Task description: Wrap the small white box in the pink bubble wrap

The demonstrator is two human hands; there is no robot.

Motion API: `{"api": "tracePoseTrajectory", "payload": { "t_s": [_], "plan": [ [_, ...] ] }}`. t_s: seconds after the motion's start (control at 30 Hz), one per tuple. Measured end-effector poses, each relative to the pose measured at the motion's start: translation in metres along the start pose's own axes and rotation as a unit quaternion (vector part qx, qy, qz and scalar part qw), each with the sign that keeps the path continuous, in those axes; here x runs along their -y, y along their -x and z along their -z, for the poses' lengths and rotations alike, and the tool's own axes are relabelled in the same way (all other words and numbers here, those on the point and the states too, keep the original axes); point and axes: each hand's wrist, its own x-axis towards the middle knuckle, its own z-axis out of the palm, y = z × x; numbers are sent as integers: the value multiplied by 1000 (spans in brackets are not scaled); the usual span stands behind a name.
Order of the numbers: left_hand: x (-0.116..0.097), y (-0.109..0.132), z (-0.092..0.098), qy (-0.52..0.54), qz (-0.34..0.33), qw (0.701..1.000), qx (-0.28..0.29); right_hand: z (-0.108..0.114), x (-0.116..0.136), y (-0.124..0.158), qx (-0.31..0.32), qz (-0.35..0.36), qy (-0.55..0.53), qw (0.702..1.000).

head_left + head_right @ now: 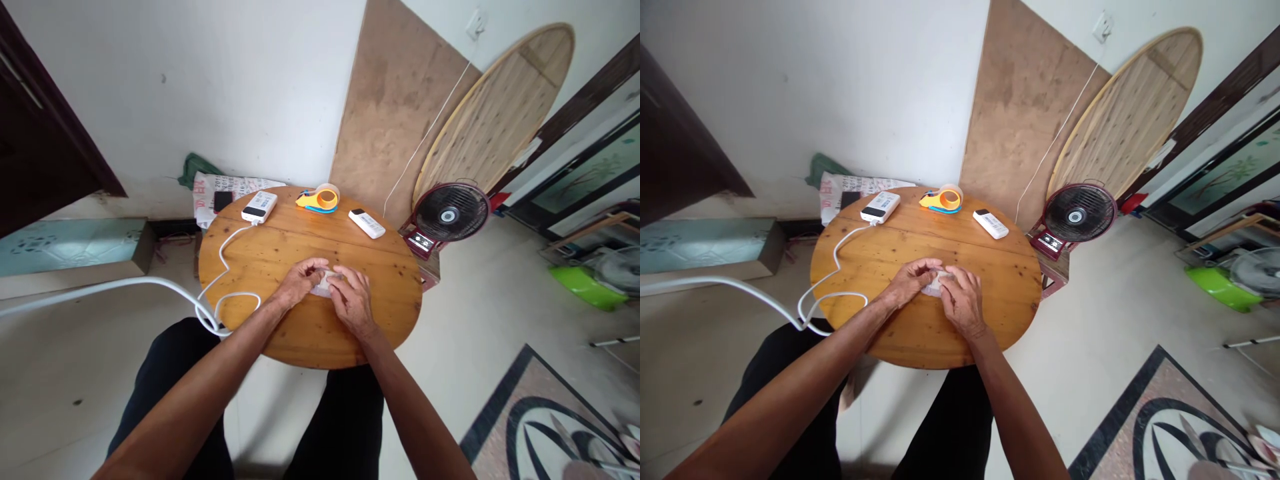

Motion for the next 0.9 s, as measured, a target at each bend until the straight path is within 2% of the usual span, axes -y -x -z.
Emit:
{"api": "tracePoseTrajectory", "payload": {
  "t_s": [0.23, 0.43, 0.67, 0.9],
  "plan": [
    [-1, 1, 1, -14, 5, 1000, -1, 2, 2, 3, -27, -6, 2, 1000],
    [-7, 4, 0, -8, 15, 1000, -10, 0, -7, 5, -114, -90, -3, 989],
    [-7, 2, 1, 30, 11, 998, -51, 0, -9, 4, -108, -99, -19, 989],
    [2, -4, 4, 46, 9, 993, -105, -1, -10, 4, -100, -104, -21, 989]
  ]
}}
